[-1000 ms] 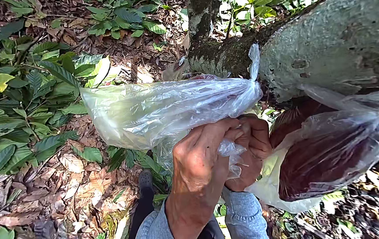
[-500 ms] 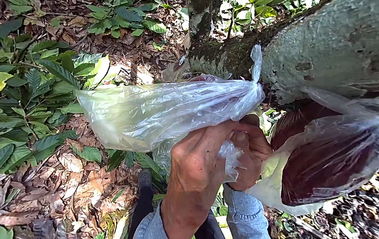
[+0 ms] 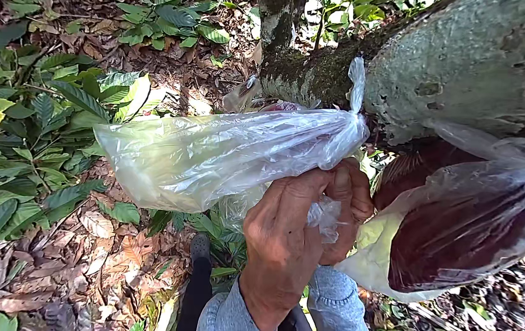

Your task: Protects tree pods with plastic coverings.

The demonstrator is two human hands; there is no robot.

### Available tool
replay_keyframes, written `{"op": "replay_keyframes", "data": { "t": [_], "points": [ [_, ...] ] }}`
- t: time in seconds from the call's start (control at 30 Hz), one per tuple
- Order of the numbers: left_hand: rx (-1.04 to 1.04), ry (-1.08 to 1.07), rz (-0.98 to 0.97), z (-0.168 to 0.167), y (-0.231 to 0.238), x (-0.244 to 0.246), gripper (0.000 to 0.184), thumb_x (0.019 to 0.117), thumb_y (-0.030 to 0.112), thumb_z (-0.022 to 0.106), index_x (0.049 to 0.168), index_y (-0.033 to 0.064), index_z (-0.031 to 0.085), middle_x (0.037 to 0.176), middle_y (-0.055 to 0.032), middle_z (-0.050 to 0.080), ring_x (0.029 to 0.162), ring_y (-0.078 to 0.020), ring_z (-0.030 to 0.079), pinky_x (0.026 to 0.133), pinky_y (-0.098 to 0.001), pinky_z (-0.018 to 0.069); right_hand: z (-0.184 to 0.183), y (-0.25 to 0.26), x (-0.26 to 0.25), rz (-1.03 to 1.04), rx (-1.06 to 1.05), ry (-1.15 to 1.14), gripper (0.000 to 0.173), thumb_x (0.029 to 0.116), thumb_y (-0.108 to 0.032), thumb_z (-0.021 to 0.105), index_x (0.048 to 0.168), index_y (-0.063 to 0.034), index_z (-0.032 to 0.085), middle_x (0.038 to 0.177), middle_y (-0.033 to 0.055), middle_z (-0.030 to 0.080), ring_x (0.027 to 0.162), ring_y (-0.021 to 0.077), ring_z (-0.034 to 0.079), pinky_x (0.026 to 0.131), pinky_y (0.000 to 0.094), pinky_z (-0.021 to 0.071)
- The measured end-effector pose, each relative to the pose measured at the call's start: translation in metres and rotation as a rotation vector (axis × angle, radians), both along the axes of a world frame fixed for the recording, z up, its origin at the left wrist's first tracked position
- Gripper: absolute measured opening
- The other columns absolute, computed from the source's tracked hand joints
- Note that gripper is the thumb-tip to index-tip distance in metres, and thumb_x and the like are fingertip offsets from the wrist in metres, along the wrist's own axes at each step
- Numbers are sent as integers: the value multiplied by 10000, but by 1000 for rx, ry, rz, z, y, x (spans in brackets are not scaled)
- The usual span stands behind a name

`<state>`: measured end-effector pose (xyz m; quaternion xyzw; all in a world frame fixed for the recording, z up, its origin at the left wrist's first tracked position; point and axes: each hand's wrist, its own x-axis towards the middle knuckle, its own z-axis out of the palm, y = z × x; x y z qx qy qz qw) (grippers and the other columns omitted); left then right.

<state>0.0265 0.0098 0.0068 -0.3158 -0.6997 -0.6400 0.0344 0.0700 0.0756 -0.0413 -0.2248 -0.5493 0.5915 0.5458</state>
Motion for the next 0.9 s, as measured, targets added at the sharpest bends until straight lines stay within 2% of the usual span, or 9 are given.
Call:
{"op": "replay_keyframes", "data": {
  "t": [0.2, 0.27, 0.37, 0.5, 0.6, 0.7, 0.73, 0.8, 0.9],
  "points": [
    [31, -87, -2, 0, -1, 3, 110, 966, 66, 679, 1000, -30, 722, 919, -74, 728, 853, -59, 692, 760, -184, 590, 4, 1, 2, 16, -78, -10, 136, 1019, -142, 611, 1046, -145, 745, 1049, -70, 722, 1022, 15, 662, 879, 159, 545],
    [35, -107, -15, 1, -2, 3, 112, 960, 47, 685, 1020, -41, 716, 944, -84, 736, 878, -73, 701, 779, -195, 598, -1, 0, 2, 11, -28, -4, 144, 1029, -142, 597, 1086, -128, 729, 1084, -52, 703, 1049, 30, 647, 902, 172, 535],
    [12, -149, -27, 4, -4, 3, 171, 923, 72, 750, 1061, -29, 744, 1000, -82, 761, 923, -99, 728, 812, -219, 619, -2, 12, 8, 73, 104, -70, 156, 1026, -181, 621, 1114, -166, 748, 1080, -96, 697, 1018, -9, 632, 896, 150, 518],
    [26, -182, -6, 7, -1, 4, 150, 906, 55, 762, 1021, -41, 761, 963, -101, 771, 884, -107, 738, 793, -224, 621, -5, 18, 12, 92, 96, -46, 152, 1012, -86, 614, 1098, -135, 730, 1069, -54, 682, 1011, 27, 634, 894, 173, 533],
    [33, -150, 25, 2, -1, 5, 123, 927, 33, 729, 1024, -34, 764, 970, -88, 774, 898, -107, 742, 815, -228, 626, 5, 14, 3, 67, 52, -44, 154, 1007, -93, 614, 1018, -171, 747, 990, -112, 710, 957, -33, 642, 842, 124, 525],
    [69, -155, 17, -2, -1, 6, 136, 902, -1, 746, 1031, -38, 769, 989, -102, 777, 922, -142, 751, 834, -258, 638, 9, 11, -2, 63, 33, -22, 179, 1011, -79, 591, 983, -172, 741, 958, -122, 693, 944, -49, 621, 838, 104, 499],
    [75, -158, -3, -2, 0, 6, 147, 899, -10, 746, 1042, -37, 770, 1005, -106, 776, 937, -155, 752, 842, -271, 642, 7, 11, 1, 71, 37, -28, 177, 1028, -85, 569, 1006, -171, 722, 986, -111, 684, 976, -35, 617, 864, 115, 497],
    [51, -140, -52, -1, 0, 5, 180, 910, -15, 733, 1087, -30, 767, 1049, -108, 774, 983, -165, 748, 875, -282, 639, 3, 13, 3, 66, 17, 18, 168, 1015, -32, 568, 980, -128, 702, 968, -63, 685, 952, 4, 640, 847, 148, 533],
    [-54, -60, -62, 2, 1, 2, 181, 918, 28, 738, 1091, -8, 777, 1029, -96, 771, 963, -120, 737, 854, -228, 615, -17, 22, 13, 111, 23, 81, 117, 1030, -43, 554, 1020, -103, 654, 985, -13, 670, 944, 56, 651, 842, 204, 552]
  ]
}}
